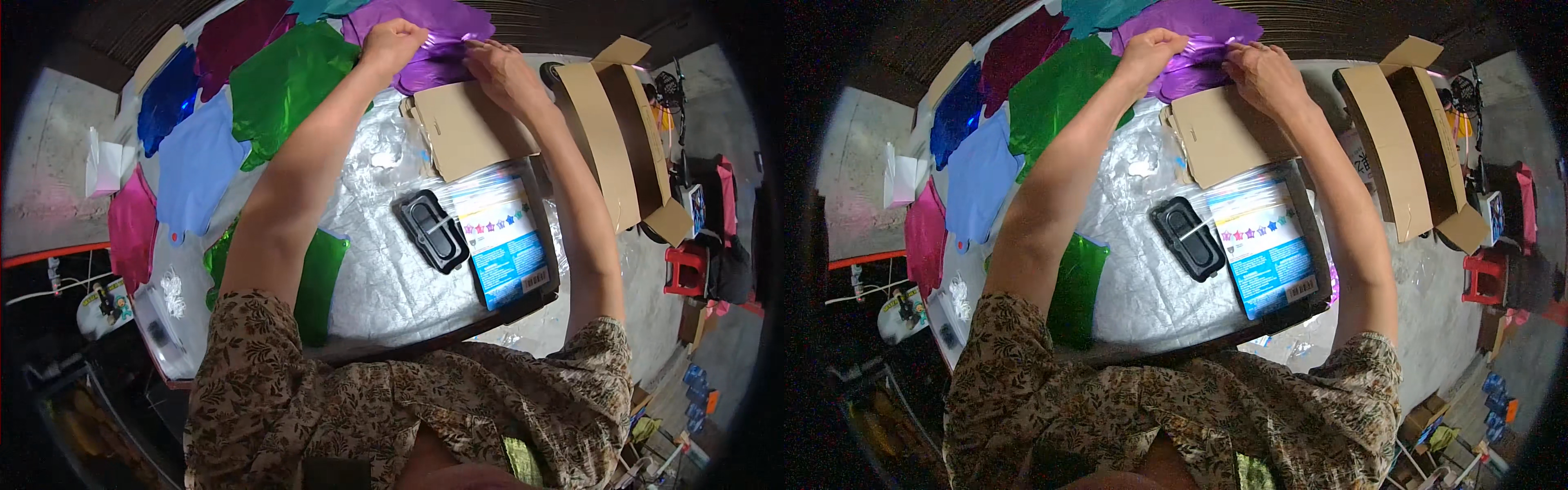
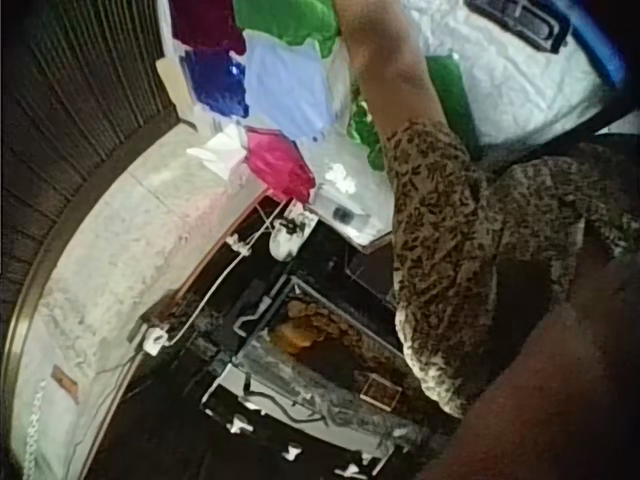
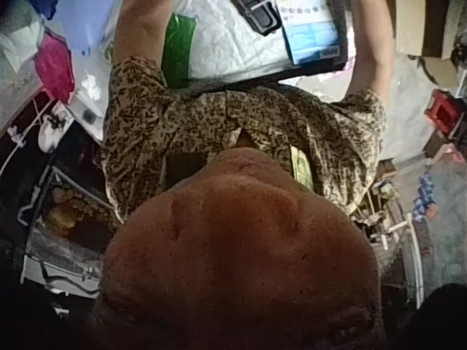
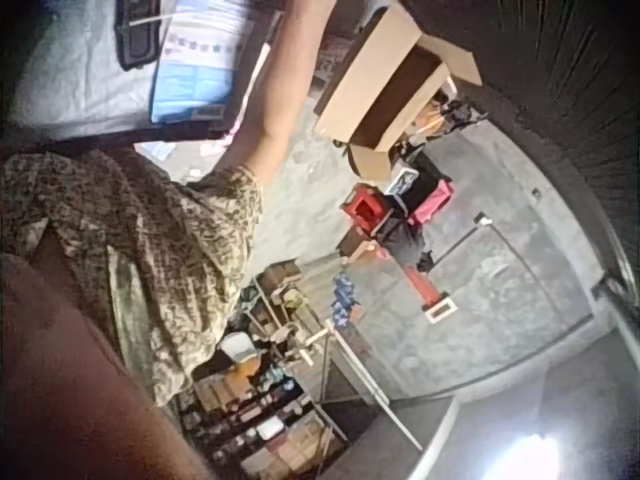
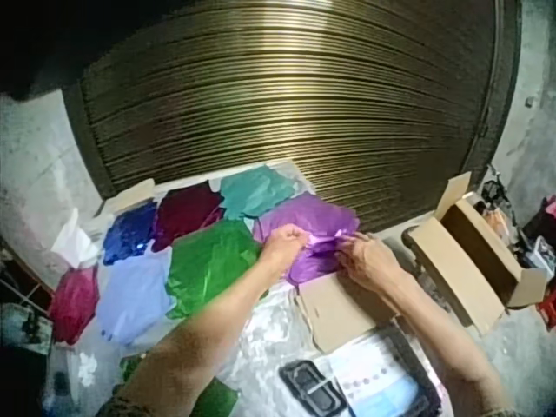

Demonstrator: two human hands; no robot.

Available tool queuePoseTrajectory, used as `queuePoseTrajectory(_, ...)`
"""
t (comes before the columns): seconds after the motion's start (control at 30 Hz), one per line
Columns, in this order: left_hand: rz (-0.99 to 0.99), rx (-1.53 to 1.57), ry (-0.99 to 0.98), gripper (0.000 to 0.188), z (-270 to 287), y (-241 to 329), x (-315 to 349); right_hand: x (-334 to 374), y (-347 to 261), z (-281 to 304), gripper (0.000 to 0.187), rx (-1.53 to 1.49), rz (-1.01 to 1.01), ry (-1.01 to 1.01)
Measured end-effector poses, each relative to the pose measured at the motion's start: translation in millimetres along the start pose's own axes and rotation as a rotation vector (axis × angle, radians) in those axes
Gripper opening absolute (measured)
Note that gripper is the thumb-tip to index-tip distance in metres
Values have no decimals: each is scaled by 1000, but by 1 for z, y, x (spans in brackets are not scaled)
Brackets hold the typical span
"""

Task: Folding colorful fabric pieces and placing them into individual plastic pouches.

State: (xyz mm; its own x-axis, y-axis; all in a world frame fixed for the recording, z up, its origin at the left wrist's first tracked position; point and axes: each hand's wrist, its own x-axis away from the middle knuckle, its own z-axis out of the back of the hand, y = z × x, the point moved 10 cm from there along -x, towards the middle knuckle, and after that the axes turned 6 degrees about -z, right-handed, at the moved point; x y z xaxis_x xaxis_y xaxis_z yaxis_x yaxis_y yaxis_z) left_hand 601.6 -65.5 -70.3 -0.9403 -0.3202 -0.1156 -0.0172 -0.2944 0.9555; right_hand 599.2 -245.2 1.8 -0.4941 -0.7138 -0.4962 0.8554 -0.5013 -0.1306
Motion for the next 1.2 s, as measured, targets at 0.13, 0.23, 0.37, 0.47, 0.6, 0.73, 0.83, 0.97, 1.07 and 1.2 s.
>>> queuePoseTrajectory(0.13, 65, 38, 75, 26, 3, -10, -2, 4, 2, -17, 22, 77, -124, -329)
queuePoseTrajectory(0.23, 31, 111, 79, 23, 2, -12, -9, -14, -8, -6, 24, -97, -207, -240)
queuePoseTrajectory(0.37, -92, 180, -124, 28, -10, 5, -31, -37, -5, -48, 27, -131, -170, -274)
queuePoseTrajectory(0.47, -307, -26, -125, 14, -6, 70, -41, -32, 29, -65, 31, -136, -233, -174)
queuePoseTrajectory(0.6, -540, -84, 142, 16, 84, 142, -52, -39, 16, -75, 42, -118, -222, -220)
queuePoseTrajectory(0.73, -706, 52, 523, 16, 210, 204, -24, -43, 3, -80, 53, 0, -261, -300)
queuePoseTrajectory(0.83, -607, 418, 274, 14, 245, 213, 0, -43, 12, -83, 57, 38, -291, -310)
queuePoseTrajectory(0.97, -571, -148, 244, 12, 240, 226, 111, -35, 21, -82, 56, 56, -429, -414)
queuePoseTrajectory(1.07, -609, -430, 136, 14, 241, 225, 204, -35, -60, -32, 58, -732, -323, -217)
queuePoseTrajectory(1.2, -857, -565, 33, 17, 232, 187, 284, 44, -170, -19, 71, -1591, -640, -627)
